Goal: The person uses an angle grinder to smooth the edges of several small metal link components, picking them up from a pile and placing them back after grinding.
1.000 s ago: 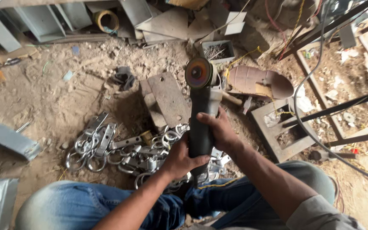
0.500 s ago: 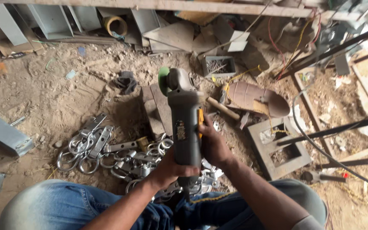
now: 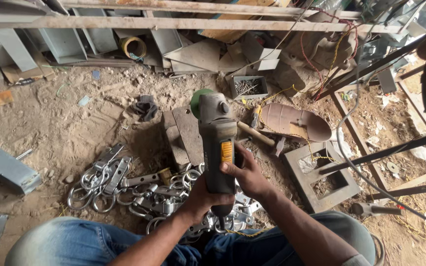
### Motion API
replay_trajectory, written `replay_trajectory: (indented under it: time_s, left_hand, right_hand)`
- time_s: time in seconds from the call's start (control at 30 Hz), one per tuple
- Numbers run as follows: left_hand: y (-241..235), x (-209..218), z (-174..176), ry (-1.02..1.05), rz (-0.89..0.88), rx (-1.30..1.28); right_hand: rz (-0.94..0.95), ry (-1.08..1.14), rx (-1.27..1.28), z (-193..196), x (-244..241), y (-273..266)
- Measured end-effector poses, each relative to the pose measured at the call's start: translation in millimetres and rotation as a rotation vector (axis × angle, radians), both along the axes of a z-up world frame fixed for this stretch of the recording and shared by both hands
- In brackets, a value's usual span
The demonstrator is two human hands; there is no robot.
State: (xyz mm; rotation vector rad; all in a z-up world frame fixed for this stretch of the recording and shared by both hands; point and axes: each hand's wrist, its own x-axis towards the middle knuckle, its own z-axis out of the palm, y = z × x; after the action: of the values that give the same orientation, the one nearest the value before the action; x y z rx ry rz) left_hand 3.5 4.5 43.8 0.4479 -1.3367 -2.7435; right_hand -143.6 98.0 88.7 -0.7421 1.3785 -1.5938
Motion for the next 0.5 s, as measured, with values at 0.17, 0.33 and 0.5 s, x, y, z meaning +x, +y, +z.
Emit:
replay_trajectory:
  time_s: [0.17,0.33,0.5]
  left_hand:
    - [1,7,-8,0.069,0.041,0.003]
    - [-5,10,-9,0.033,0.057,0.019]
    - [-8,13,-16,0.079,0.033,-0.033]
  right_hand:
    - [-0.014,0.033,0.085,-14,6,-1]
    - [-0.019,0.085,0.143,-19,3,-4]
    - [-0.048,0.034,0.196,-33,0,0]
